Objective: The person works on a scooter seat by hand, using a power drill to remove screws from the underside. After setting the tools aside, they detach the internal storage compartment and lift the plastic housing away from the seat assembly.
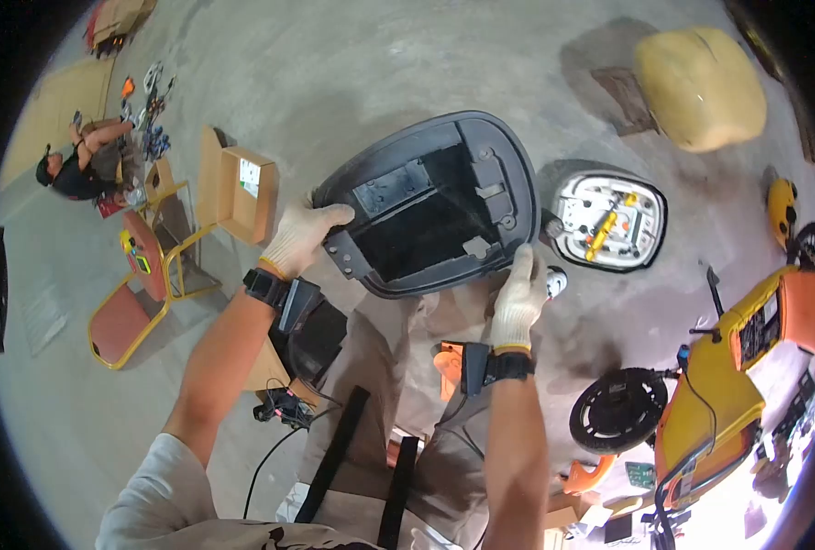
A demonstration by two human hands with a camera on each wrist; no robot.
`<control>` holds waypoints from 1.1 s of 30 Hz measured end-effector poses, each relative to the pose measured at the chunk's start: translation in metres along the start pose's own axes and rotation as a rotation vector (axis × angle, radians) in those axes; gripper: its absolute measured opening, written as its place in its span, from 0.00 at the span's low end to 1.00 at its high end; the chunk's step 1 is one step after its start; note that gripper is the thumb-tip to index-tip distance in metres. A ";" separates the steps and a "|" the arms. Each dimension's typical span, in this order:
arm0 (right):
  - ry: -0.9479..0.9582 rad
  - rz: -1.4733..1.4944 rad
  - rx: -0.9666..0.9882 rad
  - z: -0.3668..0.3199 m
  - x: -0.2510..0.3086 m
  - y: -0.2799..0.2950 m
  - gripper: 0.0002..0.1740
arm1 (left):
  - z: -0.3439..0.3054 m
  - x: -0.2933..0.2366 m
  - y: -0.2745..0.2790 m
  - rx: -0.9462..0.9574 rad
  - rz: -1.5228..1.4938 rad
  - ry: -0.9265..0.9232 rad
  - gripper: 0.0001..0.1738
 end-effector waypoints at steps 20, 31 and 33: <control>0.049 -0.693 0.660 -0.125 0.056 0.151 0.25 | -0.094 -0.127 -0.201 0.516 0.884 -0.267 0.33; 0.110 -0.023 0.049 -0.163 0.086 0.282 0.13 | -0.089 -0.084 -0.335 0.592 0.419 -0.487 0.30; 0.028 0.120 0.037 -0.160 0.087 0.290 0.14 | -0.073 -0.039 -0.353 0.548 0.384 -0.198 0.29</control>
Point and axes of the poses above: each hand's wrist, its own z-axis towards the middle knuckle, its own y-axis out of the back of the hand, x = y × z, the point moved 10 cm from there along z, towards the middle knuckle, and after that the axes turned 14 degrees about x, right-handed, at the moved point
